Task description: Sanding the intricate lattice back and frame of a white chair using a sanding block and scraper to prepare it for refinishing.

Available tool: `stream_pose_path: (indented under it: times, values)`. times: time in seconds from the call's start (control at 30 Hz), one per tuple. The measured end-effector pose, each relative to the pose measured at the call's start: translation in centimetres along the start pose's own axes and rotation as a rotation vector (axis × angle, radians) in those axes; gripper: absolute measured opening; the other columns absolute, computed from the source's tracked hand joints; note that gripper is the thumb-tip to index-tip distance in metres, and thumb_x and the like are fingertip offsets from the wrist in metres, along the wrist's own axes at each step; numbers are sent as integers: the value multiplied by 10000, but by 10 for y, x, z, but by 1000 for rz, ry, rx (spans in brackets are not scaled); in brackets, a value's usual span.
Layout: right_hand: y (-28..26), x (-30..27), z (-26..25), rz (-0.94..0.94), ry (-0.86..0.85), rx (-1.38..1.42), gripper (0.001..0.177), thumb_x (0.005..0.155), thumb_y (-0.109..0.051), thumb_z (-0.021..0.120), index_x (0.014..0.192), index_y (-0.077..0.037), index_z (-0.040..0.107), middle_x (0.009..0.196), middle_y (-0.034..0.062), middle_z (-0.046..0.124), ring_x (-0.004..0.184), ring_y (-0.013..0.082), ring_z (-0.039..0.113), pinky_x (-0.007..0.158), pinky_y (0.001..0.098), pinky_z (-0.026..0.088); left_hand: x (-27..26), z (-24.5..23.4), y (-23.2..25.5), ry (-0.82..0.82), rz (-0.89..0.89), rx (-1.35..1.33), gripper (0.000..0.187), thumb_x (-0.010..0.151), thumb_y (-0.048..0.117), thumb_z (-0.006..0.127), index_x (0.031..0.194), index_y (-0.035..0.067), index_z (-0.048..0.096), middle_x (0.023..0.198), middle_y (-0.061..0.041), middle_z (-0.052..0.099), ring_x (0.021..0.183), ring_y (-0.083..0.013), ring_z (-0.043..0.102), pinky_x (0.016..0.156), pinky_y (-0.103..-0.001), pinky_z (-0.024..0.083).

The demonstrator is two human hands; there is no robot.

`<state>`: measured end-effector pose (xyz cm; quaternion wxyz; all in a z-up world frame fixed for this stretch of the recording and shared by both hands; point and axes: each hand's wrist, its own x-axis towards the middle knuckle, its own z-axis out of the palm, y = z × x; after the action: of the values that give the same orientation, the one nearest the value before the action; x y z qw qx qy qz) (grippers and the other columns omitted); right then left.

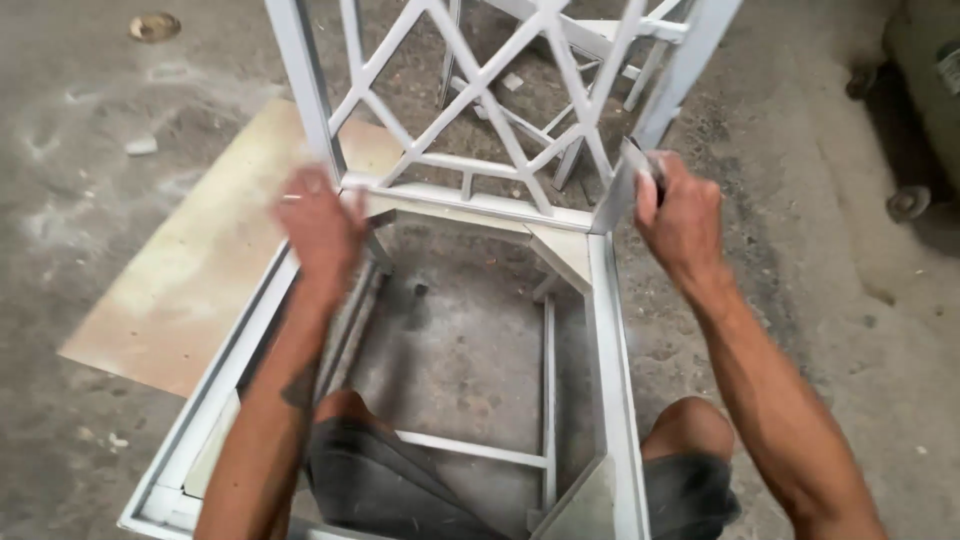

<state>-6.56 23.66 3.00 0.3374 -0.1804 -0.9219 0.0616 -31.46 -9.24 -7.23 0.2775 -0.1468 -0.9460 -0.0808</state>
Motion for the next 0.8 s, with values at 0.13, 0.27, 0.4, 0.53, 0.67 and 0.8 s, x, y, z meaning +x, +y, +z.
stream_pose_path:
  times: [0.13, 0.27, 0.4, 0.53, 0.67, 0.8]
  values:
    - [37, 30, 48, 8, -138, -208, 219, 1033, -329, 668, 1047, -116, 715, 663, 199, 664, 670, 448, 704, 554, 503, 532, -5, 8, -83, -384, -194, -120, 930, 1014, 636, 576, 1576, -68, 345, 1563, -349, 320, 1300, -597, 509, 1024, -735, 404]
    - [42, 34, 73, 98, -282, -267, 141, 920, -247, 695, 944, -111, 719, 675, 204, 670, 708, 441, 714, 561, 514, 541, 4, 63, -95, -532, -91, -188, 752, 1055, 646, 384, 1307, -23, 618, 1078, -286, 726, 991, -500, 720, 798, -616, 525]
    - [38, 57, 95, 100, -272, -390, 159, 930, -179, 695, 876, -51, 771, 670, 233, 686, 640, 426, 730, 507, 484, 538, 2, 91, -96, -357, -20, -136, 505, 1091, 458, 425, 1021, 46, 709, 848, -198, 767, 801, -439, 767, 659, -578, 541]
    - [-32, 47, 37, 129, -429, -343, 245, 994, 21, 484, 783, 55, 606, 658, 208, 584, 535, 349, 540, 425, 510, 445, 1, 59, -89, -498, -76, -170, 483, 1189, 371, 363, 1082, 49, 706, 906, -153, 781, 843, -421, 740, 747, -494, 495]
    - [-9, 47, 59, 61, -354, -227, 282, 899, 120, 478, 686, -30, 586, 646, 79, 582, 549, 211, 544, 483, 404, 474, -1, 66, -90, -464, -47, -188, 443, 1153, 269, 341, 1038, 65, 717, 893, -163, 785, 822, -434, 746, 736, -498, 497]
    - [-36, 14, 38, -131, -312, -207, 387, 1071, 42, 336, 1050, 65, 722, 555, 82, 565, 374, 160, 470, 253, 319, 347, 2, 72, -92, -464, -47, -165, 426, 1149, 253, 345, 1050, 78, 721, 892, -146, 792, 835, -430, 754, 736, -492, 487]
